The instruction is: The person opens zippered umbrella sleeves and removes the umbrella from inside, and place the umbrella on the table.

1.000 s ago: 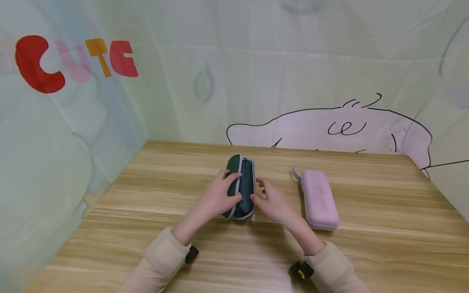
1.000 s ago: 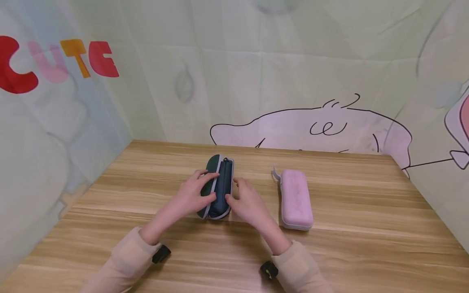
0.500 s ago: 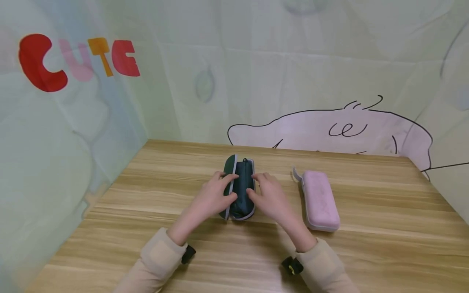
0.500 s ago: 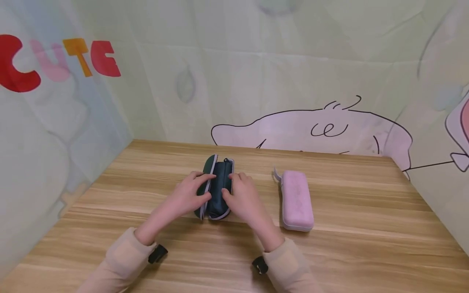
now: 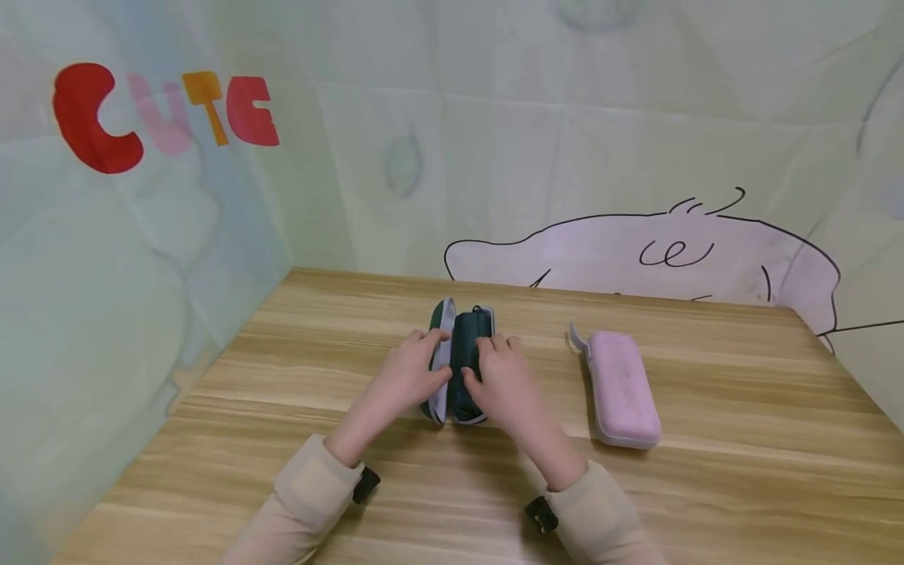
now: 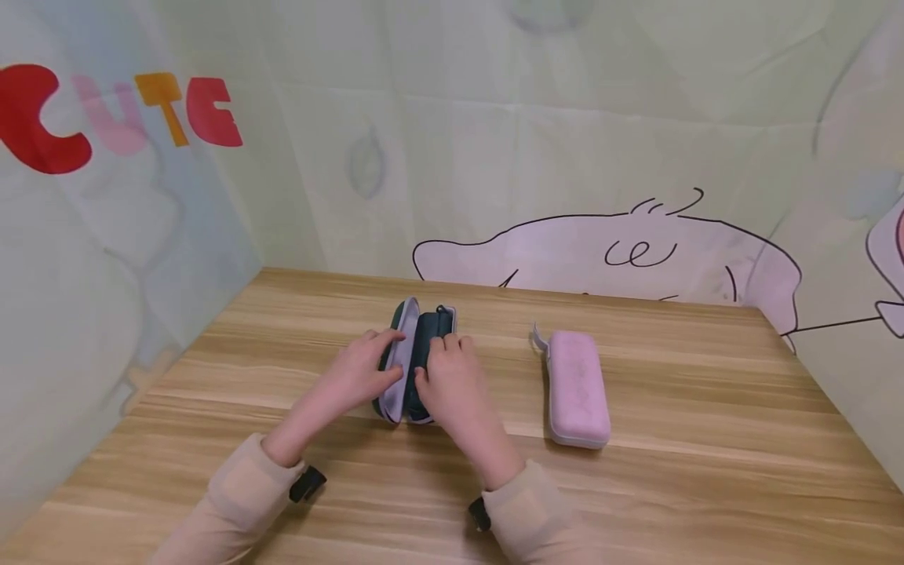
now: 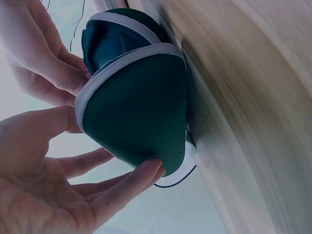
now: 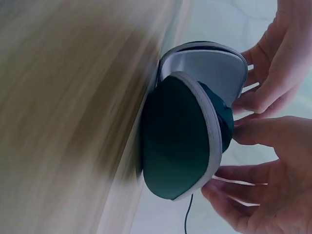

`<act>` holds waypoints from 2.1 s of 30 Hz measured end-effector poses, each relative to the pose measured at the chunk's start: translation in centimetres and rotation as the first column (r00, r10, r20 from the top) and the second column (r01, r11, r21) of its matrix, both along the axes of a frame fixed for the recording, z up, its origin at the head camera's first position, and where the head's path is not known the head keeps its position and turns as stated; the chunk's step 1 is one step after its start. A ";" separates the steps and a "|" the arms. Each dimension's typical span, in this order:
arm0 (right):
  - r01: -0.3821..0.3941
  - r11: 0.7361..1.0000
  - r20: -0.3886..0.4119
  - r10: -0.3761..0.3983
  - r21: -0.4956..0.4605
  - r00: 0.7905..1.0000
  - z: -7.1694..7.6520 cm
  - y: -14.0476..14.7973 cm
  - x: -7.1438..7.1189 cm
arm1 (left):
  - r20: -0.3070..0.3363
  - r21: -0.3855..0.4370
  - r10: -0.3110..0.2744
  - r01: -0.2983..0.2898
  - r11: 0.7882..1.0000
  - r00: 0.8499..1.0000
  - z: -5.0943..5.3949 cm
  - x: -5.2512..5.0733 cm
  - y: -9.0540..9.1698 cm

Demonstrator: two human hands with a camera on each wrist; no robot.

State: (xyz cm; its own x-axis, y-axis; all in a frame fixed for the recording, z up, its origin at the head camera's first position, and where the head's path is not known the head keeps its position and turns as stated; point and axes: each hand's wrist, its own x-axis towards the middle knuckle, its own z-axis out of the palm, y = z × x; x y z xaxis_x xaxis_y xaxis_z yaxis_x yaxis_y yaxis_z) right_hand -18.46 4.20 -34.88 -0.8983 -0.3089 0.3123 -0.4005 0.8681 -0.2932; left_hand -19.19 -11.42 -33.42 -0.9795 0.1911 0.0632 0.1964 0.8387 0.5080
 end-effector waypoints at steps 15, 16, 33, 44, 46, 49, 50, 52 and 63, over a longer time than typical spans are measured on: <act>0.122 0.979 -0.147 -0.098 0.161 0.984 -0.5 -2.0 0.4 | -0.033 -0.062 0.030 -0.032 0.998 0.999 -0.4 -0.5 -0.6; 0.129 0.976 -0.153 -0.103 0.175 0.983 -0.5 -2.1 0.4 | -0.032 -0.067 0.033 -0.035 0.997 0.999 -0.4 -0.5 -0.7; 0.184 0.940 -0.094 -0.163 0.288 0.982 -1.0 -2.7 0.4 | 0.001 -0.138 0.047 -0.047 0.989 0.999 -0.7 -0.9 -1.2; 0.152 0.957 0.050 -0.170 0.247 0.984 -1.3 -2.1 0.0 | -0.010 -0.147 0.042 -0.043 0.988 0.999 -1.1 -0.9 -1.5; 0.137 0.963 0.054 -0.153 0.233 0.987 -1.4 -1.9 -0.2 | 0.000 -0.147 0.043 -0.042 0.988 0.999 -1.1 -0.9 -1.5; 0.126 0.973 0.077 -0.144 0.195 0.987 -1.4 -1.7 -0.5 | 0.005 -0.154 0.040 -0.039 0.987 0.999 -1.1 -0.9 -1.5; 0.126 0.975 0.085 -0.143 0.184 0.986 -1.4 -1.6 -0.6 | 0.005 -0.158 0.039 -0.038 0.987 0.999 -1.1 -0.9 -1.5; 0.126 0.977 0.088 -0.142 0.170 0.986 -1.4 -1.6 -0.7 | 0.001 -0.160 0.036 -0.035 0.986 0.999 -1.1 -1.0 -1.5; 0.153 0.982 0.046 -0.159 0.109 0.986 -1.6 -1.8 -0.7 | -0.010 -0.166 0.025 -0.026 0.986 1.000 -1.3 -1.1 -1.5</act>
State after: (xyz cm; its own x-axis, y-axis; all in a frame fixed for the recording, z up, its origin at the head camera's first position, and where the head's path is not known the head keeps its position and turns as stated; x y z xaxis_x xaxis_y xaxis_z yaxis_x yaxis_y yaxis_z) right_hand -19.19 2.42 -36.44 -0.9529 -0.1918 0.2348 -0.2433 0.9459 -0.2147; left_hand -20.28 -12.96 -34.69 -0.9839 0.1744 0.0401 0.1770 0.9162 0.3596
